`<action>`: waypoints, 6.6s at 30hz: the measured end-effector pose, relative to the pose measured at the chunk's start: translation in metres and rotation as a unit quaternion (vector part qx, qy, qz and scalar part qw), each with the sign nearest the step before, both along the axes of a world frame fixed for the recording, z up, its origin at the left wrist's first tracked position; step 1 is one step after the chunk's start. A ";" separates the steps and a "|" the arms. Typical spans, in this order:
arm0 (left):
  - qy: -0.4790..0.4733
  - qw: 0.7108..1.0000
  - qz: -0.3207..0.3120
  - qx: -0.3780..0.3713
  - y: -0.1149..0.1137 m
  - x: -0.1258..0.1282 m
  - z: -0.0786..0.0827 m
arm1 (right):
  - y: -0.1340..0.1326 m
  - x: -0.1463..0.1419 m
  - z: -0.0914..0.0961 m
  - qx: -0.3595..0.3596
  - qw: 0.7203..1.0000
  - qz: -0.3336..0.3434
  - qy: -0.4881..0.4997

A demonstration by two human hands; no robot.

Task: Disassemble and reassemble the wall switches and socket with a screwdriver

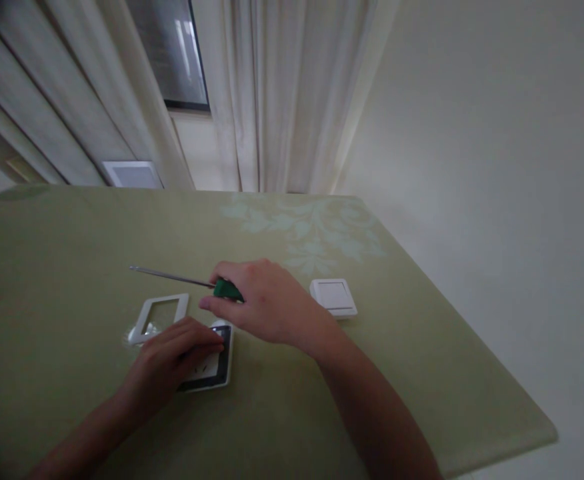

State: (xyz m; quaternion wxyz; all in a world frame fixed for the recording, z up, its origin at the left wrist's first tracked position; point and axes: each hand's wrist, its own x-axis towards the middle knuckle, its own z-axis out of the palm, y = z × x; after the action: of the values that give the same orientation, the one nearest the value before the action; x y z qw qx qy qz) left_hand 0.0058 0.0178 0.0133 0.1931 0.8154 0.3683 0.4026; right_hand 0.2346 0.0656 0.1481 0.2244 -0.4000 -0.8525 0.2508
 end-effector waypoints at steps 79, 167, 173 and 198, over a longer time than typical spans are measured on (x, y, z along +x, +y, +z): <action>0.139 0.989 -0.051 0.003 -0.008 -0.016 -0.010 | -0.033 0.022 0.033 0.208 0.947 -0.172 0.174; 0.148 0.988 -0.043 0.000 -0.005 -0.016 -0.012 | -0.034 -0.003 0.014 0.116 0.993 0.020 0.005; 0.150 0.988 -0.040 0.002 -0.005 -0.015 -0.011 | -0.033 -0.004 0.011 0.126 0.991 0.036 0.033; 0.147 0.988 -0.037 0.008 -0.006 -0.015 -0.011 | -0.036 -0.004 0.015 0.137 0.981 0.032 0.130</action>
State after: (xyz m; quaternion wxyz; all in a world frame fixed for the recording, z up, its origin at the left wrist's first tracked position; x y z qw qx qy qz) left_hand -0.0095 0.0114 0.0024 0.1453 0.8806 0.3589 0.2734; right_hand 0.2305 0.0300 0.1632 0.3780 -0.3020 -0.8546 0.1885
